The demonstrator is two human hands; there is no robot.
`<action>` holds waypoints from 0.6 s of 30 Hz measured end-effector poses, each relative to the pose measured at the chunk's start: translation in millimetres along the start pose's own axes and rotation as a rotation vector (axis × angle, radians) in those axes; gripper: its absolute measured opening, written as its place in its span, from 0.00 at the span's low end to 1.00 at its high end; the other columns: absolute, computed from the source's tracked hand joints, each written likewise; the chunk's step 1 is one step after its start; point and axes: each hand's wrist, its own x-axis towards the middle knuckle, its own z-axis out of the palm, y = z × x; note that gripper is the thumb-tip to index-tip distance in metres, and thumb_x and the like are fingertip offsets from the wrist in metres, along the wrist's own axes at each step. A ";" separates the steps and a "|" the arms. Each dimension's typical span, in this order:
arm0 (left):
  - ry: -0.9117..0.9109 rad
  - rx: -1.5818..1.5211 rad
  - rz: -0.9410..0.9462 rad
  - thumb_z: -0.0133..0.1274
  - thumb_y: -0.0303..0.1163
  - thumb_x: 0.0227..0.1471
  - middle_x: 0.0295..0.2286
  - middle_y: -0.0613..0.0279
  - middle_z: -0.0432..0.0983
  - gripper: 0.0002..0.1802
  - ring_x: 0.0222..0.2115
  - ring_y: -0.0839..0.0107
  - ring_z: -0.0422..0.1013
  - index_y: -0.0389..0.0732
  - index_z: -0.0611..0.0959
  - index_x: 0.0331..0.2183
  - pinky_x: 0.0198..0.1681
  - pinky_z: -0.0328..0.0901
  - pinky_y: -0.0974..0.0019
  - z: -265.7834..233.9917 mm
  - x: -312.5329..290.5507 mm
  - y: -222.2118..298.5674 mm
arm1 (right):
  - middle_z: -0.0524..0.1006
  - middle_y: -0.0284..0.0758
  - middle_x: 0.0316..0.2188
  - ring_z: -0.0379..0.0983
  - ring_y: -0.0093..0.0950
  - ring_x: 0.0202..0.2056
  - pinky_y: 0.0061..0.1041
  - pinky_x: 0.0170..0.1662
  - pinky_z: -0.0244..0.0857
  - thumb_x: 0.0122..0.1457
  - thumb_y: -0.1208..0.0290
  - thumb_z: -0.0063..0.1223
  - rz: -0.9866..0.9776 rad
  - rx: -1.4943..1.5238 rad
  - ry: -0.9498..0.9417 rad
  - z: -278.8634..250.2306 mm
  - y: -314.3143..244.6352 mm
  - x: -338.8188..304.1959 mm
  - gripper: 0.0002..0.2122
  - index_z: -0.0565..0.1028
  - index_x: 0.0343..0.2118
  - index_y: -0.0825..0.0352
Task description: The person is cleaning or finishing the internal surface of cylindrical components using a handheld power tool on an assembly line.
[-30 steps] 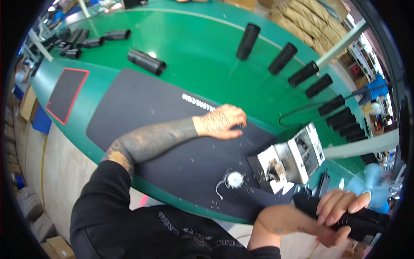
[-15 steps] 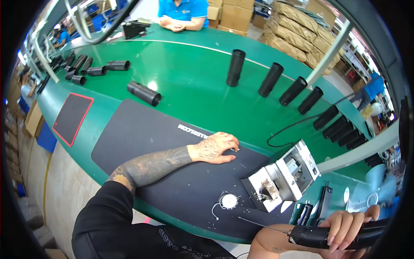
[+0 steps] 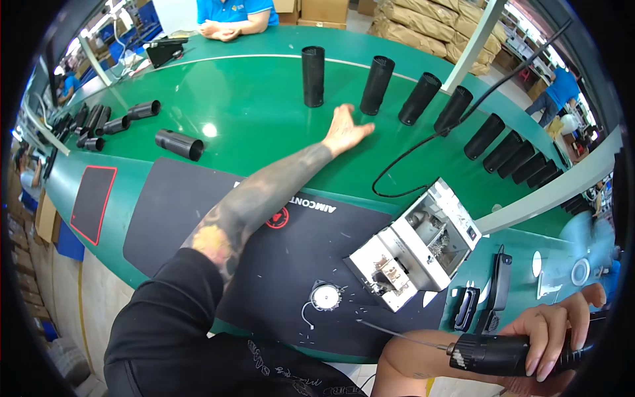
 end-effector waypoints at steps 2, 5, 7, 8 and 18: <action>0.101 -0.011 0.021 0.64 0.47 0.40 0.46 0.40 0.62 0.47 0.48 0.49 0.63 0.26 0.62 0.52 0.52 0.62 0.56 27.3 31.4 2.6 | 0.73 0.32 0.34 0.71 0.21 0.28 0.16 0.31 0.64 0.52 0.60 0.62 -0.036 0.009 0.115 11.0 11.9 -0.3 0.30 0.61 0.54 0.65; 0.335 0.001 0.039 0.65 0.47 0.39 0.47 0.41 0.62 0.48 0.47 0.48 0.65 0.29 0.61 0.53 0.54 0.61 0.54 53.2 72.4 -1.3 | 0.73 0.32 0.35 0.71 0.21 0.28 0.16 0.32 0.64 0.52 0.59 0.63 -0.014 -0.014 0.042 -8.8 5.8 4.0 0.30 0.61 0.54 0.65; 0.310 -0.011 0.013 0.65 0.47 0.39 0.43 0.43 0.66 0.44 0.43 0.50 0.67 0.30 0.64 0.50 0.50 0.63 0.55 58.7 77.7 8.1 | 0.73 0.32 0.36 0.71 0.21 0.27 0.17 0.32 0.64 0.52 0.59 0.62 0.043 -0.117 -0.108 -20.3 -2.0 -0.6 0.30 0.61 0.54 0.64; 0.269 -0.008 -0.037 0.65 0.46 0.39 0.39 0.45 0.70 0.40 0.40 0.51 0.70 0.31 0.68 0.48 0.47 0.65 0.56 52.7 79.2 5.1 | 0.73 0.32 0.36 0.71 0.21 0.27 0.18 0.32 0.64 0.52 0.58 0.62 0.070 -0.152 -0.183 -23.1 0.6 0.8 0.30 0.61 0.54 0.64; 0.010 -0.545 -0.091 0.56 0.40 0.48 0.37 0.54 0.71 0.27 0.36 0.67 0.69 0.35 0.69 0.46 0.42 0.65 0.64 -63.6 -101.8 65.5 | 0.73 0.28 0.26 0.67 0.19 0.23 0.18 0.31 0.62 0.55 0.55 0.56 0.078 -0.137 0.085 72.7 26.3 -0.3 0.25 0.66 0.52 0.62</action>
